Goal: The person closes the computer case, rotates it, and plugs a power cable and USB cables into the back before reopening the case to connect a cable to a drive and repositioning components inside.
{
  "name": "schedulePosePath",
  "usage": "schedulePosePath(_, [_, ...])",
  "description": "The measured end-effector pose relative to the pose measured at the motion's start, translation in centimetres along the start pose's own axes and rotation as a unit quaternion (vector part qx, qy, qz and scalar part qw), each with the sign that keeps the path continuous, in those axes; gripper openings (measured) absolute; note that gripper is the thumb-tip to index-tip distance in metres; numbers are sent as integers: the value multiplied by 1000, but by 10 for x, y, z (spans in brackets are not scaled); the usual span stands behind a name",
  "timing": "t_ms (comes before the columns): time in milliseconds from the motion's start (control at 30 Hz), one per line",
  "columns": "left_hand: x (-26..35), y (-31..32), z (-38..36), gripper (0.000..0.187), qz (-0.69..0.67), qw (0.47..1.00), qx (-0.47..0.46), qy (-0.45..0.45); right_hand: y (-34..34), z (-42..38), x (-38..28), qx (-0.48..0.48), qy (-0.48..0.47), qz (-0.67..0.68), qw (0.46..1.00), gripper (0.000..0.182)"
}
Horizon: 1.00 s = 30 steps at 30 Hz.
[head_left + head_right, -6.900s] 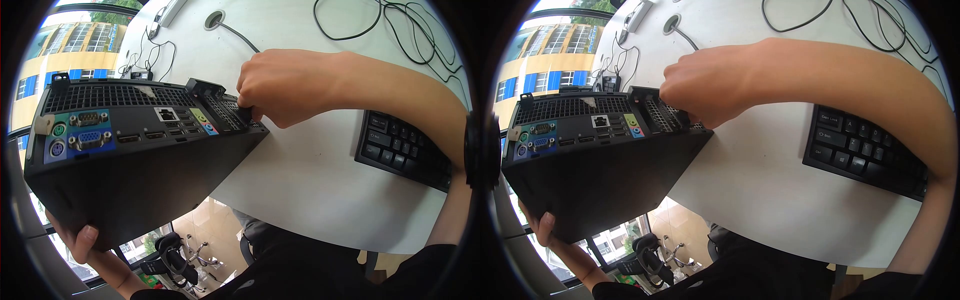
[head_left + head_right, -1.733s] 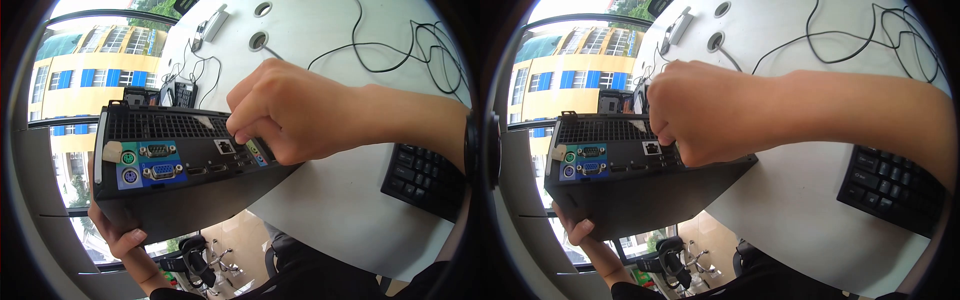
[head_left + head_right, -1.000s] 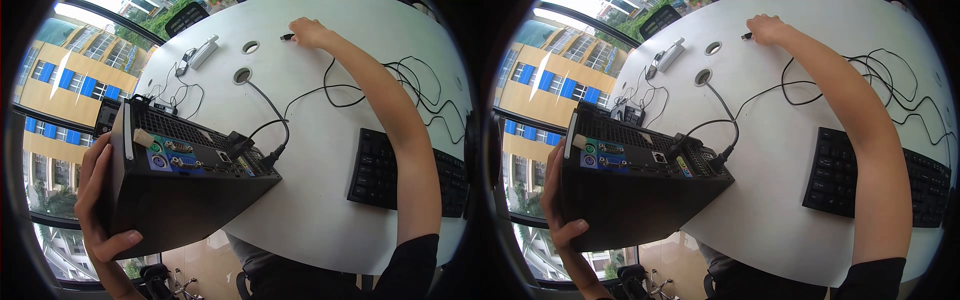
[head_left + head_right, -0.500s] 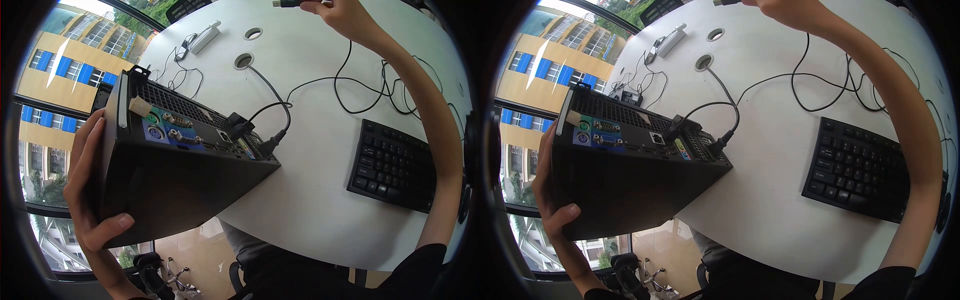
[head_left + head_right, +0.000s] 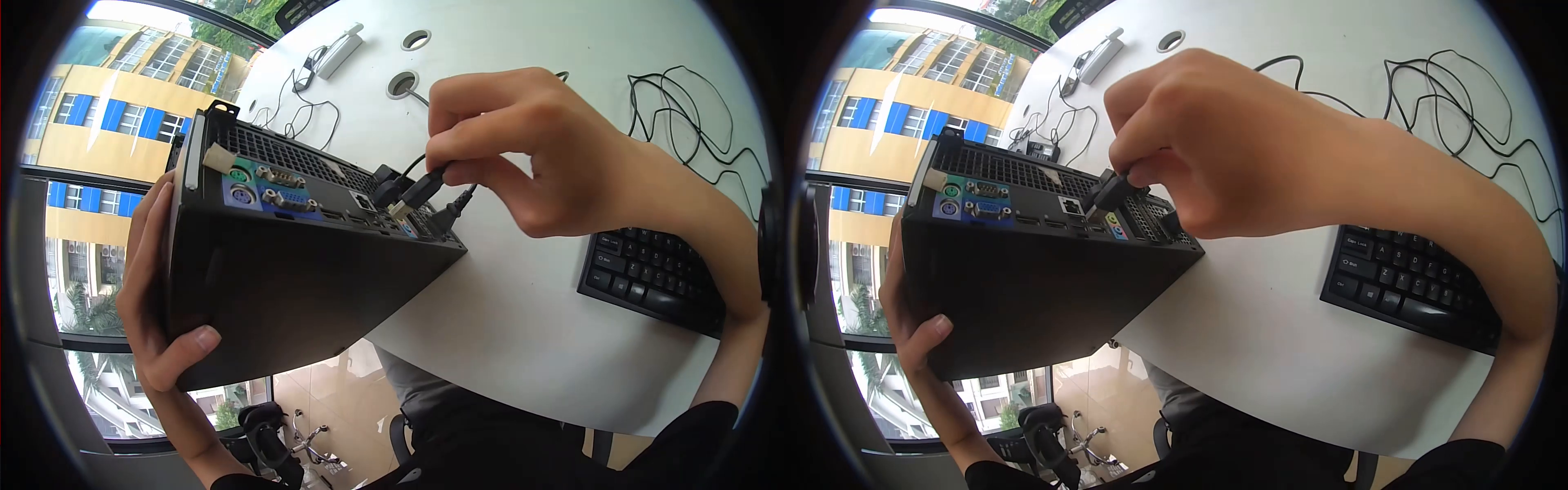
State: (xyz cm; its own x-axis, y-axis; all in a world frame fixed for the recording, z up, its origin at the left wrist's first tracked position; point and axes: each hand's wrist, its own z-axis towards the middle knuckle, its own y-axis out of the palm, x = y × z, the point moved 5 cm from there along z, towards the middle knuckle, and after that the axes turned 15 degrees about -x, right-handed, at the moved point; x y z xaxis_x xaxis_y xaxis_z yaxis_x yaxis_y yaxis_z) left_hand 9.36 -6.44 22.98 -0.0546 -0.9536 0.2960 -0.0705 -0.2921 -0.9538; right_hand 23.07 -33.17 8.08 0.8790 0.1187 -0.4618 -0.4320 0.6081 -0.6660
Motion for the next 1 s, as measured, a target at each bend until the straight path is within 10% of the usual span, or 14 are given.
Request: schedulePosePath(1000, [-12,-4,-6,122,9,1000,12,-17,23,10,12,-7,7,-21,1000,24])
